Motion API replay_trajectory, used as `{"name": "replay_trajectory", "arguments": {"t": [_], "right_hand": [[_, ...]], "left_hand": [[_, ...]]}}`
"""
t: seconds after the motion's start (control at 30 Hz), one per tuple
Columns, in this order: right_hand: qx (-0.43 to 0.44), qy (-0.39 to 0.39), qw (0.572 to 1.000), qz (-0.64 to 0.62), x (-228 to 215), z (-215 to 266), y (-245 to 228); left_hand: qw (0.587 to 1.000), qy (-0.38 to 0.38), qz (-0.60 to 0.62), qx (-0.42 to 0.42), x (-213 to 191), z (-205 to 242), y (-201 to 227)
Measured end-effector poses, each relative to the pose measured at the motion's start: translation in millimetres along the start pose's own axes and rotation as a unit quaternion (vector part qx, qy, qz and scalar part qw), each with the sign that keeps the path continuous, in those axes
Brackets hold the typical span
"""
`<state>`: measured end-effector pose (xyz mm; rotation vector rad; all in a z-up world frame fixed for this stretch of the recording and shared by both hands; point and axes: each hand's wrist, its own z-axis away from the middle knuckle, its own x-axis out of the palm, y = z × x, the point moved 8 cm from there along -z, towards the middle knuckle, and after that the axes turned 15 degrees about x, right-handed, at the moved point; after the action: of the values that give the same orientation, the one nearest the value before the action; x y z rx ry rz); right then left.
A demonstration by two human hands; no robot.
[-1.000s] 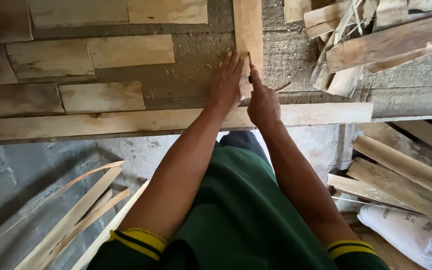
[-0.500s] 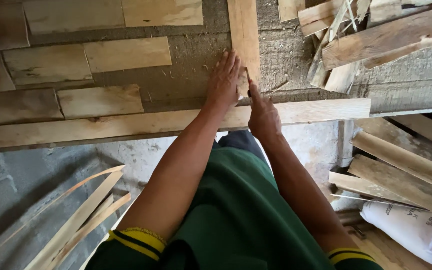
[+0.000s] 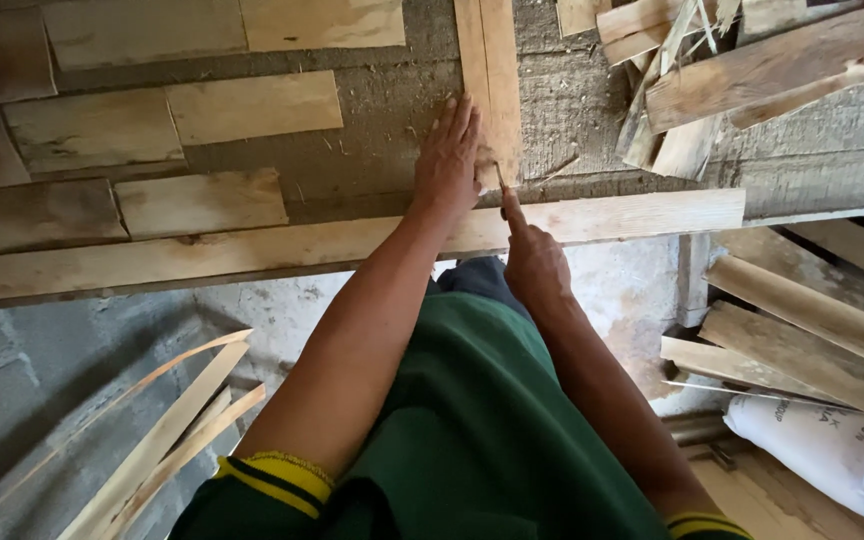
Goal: Cutting and fitting thin wooden strips together to create a cladding surface.
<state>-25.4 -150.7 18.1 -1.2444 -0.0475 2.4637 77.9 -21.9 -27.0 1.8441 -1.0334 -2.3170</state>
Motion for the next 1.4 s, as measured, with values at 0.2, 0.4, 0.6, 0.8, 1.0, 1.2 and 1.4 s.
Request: {"name": "replay_trajectory", "arguments": {"t": [0.2, 0.4, 0.6, 0.8, 1.0, 1.2, 1.4], "right_hand": [[-0.034, 0.017, 0.999, -0.027, 5.6, 6.2, 10.4], [-0.037, 0.022, 0.998, -0.036, 14.5, 19.1, 19.3], [-0.059, 0.034, 0.996, -0.065, 5.7, 27.1, 18.1], [0.000, 0.052, 0.987, -0.151, -23.8, 3.7, 52.2], [-0.045, 0.249, 0.930, -0.267, -38.9, -95.3, 48.1], [-0.043, 0.340, 0.917, -0.204, -67.2, -149.5, 20.0], [0.078, 0.202, 0.957, -0.193, -62.8, -169.6, 22.8]], "left_hand": [[0.999, 0.035, 0.009, 0.018, 7.2, -0.7, -5.0], [1.000, 0.004, -0.006, -0.008, 0.2, -1.0, 0.7], [0.999, 0.050, 0.012, 0.019, 9.9, 5.4, -2.9], [0.999, -0.032, -0.002, -0.015, 14.0, -1.3, -7.2], [0.999, -0.019, 0.043, 0.005, -25.9, 9.9, 14.1], [0.972, 0.230, 0.047, -0.024, -14.7, 7.7, -8.3], [0.956, 0.244, 0.063, -0.152, 0.0, -9.9, -29.1]]}}
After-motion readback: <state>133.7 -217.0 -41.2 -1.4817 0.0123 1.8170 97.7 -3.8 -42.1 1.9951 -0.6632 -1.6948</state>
